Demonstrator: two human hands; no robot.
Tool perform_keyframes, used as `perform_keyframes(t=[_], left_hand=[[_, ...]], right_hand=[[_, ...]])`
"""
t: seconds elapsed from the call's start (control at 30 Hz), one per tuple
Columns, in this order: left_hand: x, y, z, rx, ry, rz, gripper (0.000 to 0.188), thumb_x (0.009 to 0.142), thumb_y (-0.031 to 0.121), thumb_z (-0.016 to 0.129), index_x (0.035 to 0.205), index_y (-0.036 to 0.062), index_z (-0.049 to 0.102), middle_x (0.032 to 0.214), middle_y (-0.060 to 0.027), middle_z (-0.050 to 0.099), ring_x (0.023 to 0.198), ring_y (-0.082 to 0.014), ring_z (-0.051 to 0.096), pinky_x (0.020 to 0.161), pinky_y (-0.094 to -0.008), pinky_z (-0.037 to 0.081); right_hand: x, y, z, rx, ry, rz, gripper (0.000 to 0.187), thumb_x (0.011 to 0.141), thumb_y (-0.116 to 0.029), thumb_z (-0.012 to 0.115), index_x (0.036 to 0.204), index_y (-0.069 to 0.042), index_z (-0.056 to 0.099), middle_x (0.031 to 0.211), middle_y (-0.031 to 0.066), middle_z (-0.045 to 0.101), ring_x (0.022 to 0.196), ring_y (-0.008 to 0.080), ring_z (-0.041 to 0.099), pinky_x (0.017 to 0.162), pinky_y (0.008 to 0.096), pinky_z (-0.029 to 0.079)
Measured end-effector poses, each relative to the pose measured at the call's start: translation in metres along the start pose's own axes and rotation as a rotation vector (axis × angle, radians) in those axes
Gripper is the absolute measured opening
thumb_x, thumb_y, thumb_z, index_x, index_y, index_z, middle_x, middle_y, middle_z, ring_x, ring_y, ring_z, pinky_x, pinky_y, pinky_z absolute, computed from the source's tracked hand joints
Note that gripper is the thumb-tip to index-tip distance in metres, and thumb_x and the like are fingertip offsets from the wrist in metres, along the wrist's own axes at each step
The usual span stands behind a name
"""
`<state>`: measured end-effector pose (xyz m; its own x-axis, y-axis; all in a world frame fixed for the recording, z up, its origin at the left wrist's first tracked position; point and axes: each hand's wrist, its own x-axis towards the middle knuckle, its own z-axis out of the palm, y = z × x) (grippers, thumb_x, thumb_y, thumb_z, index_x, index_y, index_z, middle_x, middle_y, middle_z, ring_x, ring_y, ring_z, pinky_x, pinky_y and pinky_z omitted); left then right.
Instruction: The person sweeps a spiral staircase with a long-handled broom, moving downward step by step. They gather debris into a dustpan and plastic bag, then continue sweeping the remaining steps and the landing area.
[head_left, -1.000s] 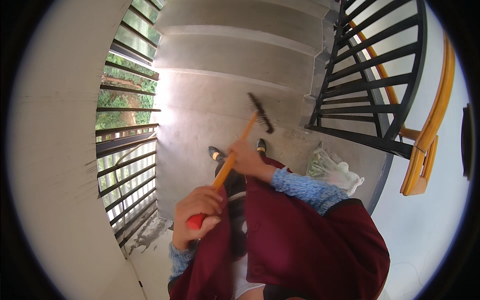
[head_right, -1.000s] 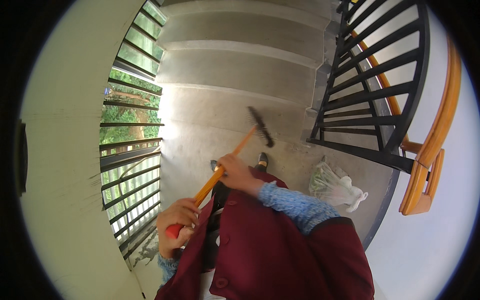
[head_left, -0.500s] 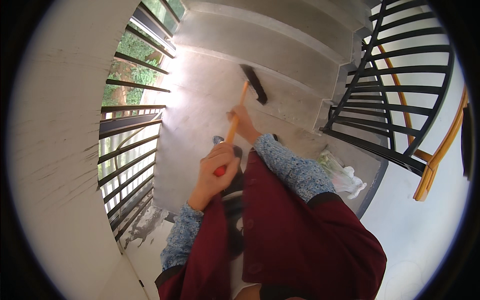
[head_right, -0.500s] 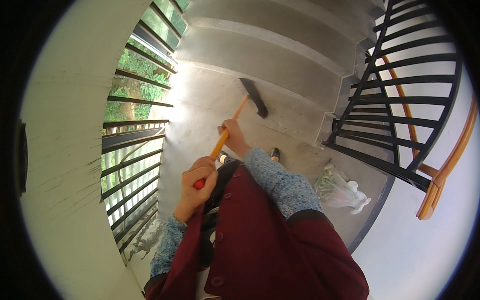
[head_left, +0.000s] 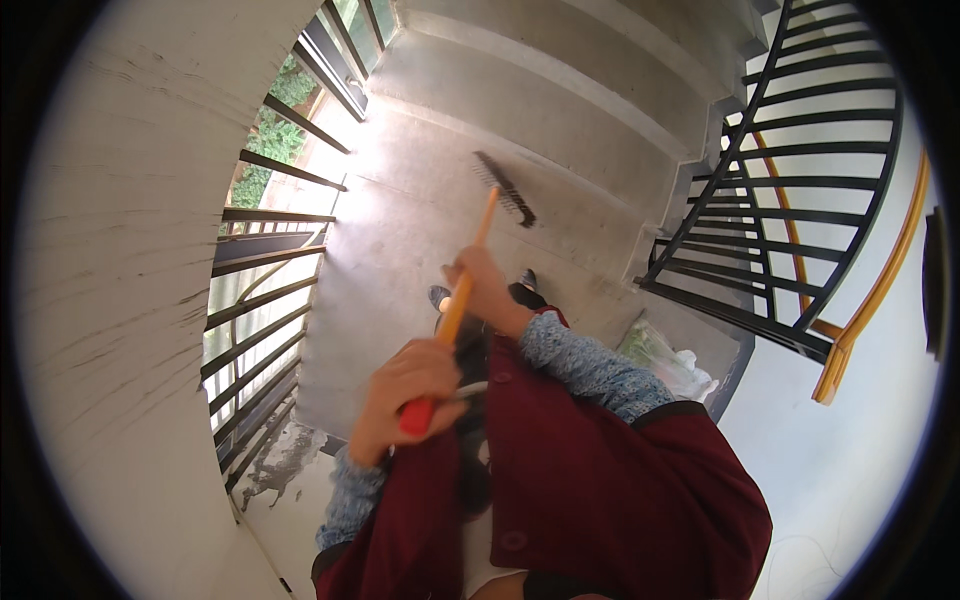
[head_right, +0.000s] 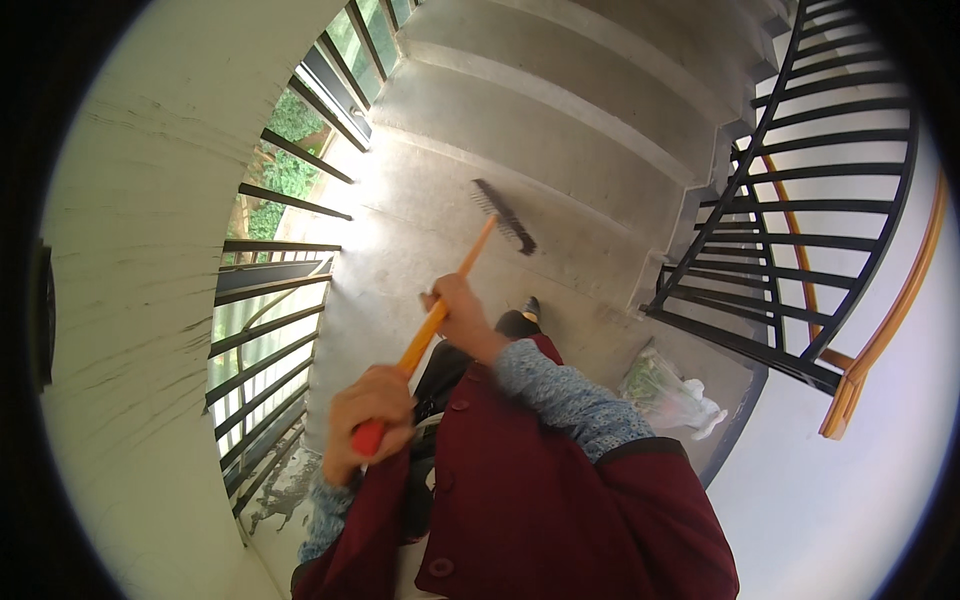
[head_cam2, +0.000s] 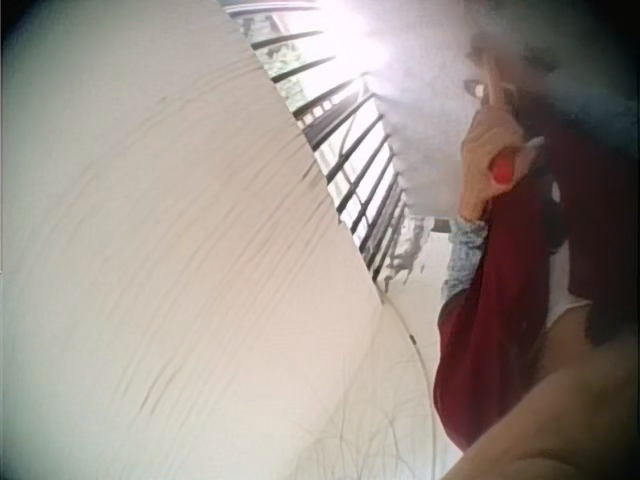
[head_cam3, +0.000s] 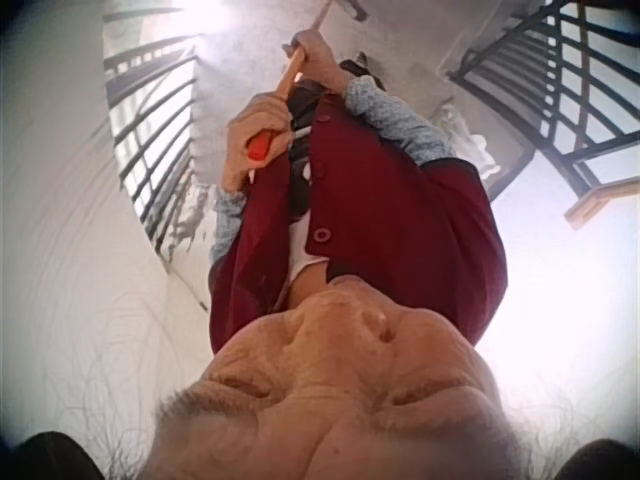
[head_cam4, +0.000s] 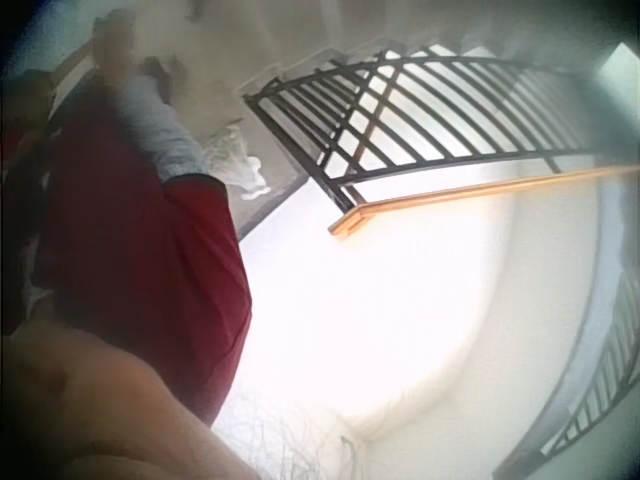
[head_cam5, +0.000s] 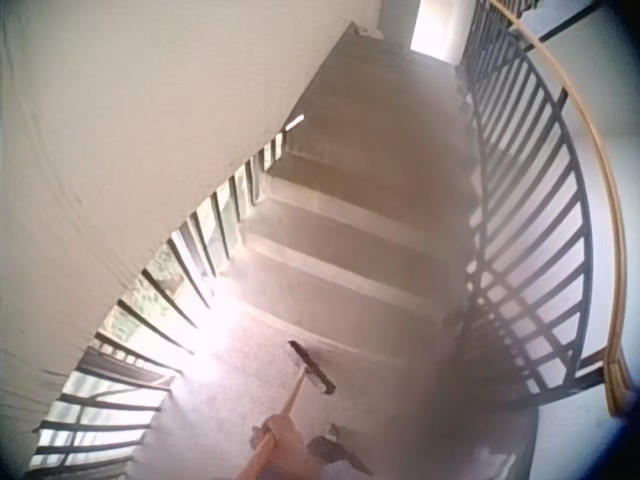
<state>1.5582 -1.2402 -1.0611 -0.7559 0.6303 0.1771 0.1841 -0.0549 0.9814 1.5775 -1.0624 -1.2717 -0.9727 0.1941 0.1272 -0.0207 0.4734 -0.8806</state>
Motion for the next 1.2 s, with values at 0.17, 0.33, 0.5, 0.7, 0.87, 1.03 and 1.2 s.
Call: perform_keyframes(t=[0.17, 0.33, 0.5, 0.7, 0.87, 1.03, 1.2], left_hand=[[0.038, -0.044, 0.022, -0.039, 0.037, -0.089, 0.013, 0.077, -0.005, 0.069, 0.075, 0.0023, 0.058, 0.078, -0.0078, 0.061, 0.082, -0.0269, 0.063, 0.098, -0.0469, 0.050], [0.071, -0.069, 0.010, 0.182, 0.076, -0.087, 0.018, 0.077, -0.003, 0.075, 0.080, 0.0019, 0.058, 0.083, -0.0109, 0.060, 0.086, -0.0317, 0.063, 0.094, -0.0440, 0.051], [0.107, -0.087, -0.005, 0.321, 0.309, -0.157, 0.019, 0.077, -0.006, 0.073, 0.077, 0.0017, 0.055, 0.078, -0.0110, 0.056, 0.082, -0.0319, 0.061, 0.093, -0.0442, 0.051], [0.102, -0.015, -0.062, 0.141, 0.420, -0.146, 0.012, 0.077, -0.005, 0.065, 0.074, 0.0003, 0.054, 0.077, -0.0112, 0.058, 0.077, -0.0306, 0.059, 0.092, -0.0437, 0.050], [0.132, -0.055, -0.073, 0.198, 0.493, -0.159, 0.015, 0.078, -0.006, 0.064, 0.073, 0.0012, 0.052, 0.074, -0.0105, 0.058, 0.075, -0.0281, 0.058, 0.096, -0.0453, 0.049], [0.147, -0.090, -0.047, 0.301, 0.560, -0.263, 0.018, 0.079, -0.008, 0.064, 0.072, 0.0016, 0.050, 0.074, -0.0097, 0.057, 0.075, -0.0270, 0.058, 0.097, -0.0445, 0.048], [0.119, -0.014, -0.032, 0.328, 0.631, -0.317, 0.018, 0.075, -0.008, 0.064, 0.070, 0.0026, 0.050, 0.071, -0.0088, 0.057, 0.074, -0.0271, 0.058, 0.092, -0.0466, 0.052]], right_hand=[[0.027, 0.064, -0.012, -0.060, 0.144, -0.063, 0.020, 0.086, -0.009, 0.072, 0.082, -0.003, 0.053, 0.081, 0.0156, 0.054, 0.076, 0.0366, 0.053, 0.068, 0.0440, 0.044], [0.102, 0.094, 0.042, 0.153, 0.044, -0.136, 0.020, 0.085, -0.008, 0.071, 0.080, -0.003, 0.052, 0.078, 0.0154, 0.054, 0.078, 0.0356, 0.052, 0.073, 0.0431, 0.043], [0.174, 0.092, 0.093, 0.291, -0.207, -0.173, 0.021, 0.084, -0.009, 0.069, 0.076, -0.003, 0.051, 0.078, 0.0161, 0.055, 0.080, 0.0361, 0.052, 0.076, 0.0446, 0.043], [0.182, 0.020, 0.081, 0.197, -0.388, -0.176, 0.016, 0.089, -0.015, 0.067, 0.083, -0.008, 0.054, 0.088, 0.0110, 0.059, 0.094, 0.0332, 0.058, 0.075, 0.0436, 0.052], [0.241, 0.045, 0.092, 0.106, -0.326, -0.210, 0.016, 0.088, -0.013, 0.066, 0.080, -0.006, 0.053, 0.085, 0.0121, 0.059, 0.091, 0.0343, 0.058, 0.073, 0.0443, 0.051], [0.246, 0.082, 0.129, 0.233, -0.511, -0.218, 0.018, 0.081, -0.009, 0.068, 0.074, -0.006, 0.052, 0.077, 0.0123, 0.058, 0.082, 0.0352, 0.056, 0.074, 0.0430, 0.048], [0.184, 0.020, 0.113, 0.340, -0.776, -0.296, 0.017, 0.081, -0.010, 0.068, 0.076, -0.007, 0.052, 0.080, 0.0109, 0.059, 0.088, 0.0340, 0.058, 0.075, 0.0439, 0.050]])
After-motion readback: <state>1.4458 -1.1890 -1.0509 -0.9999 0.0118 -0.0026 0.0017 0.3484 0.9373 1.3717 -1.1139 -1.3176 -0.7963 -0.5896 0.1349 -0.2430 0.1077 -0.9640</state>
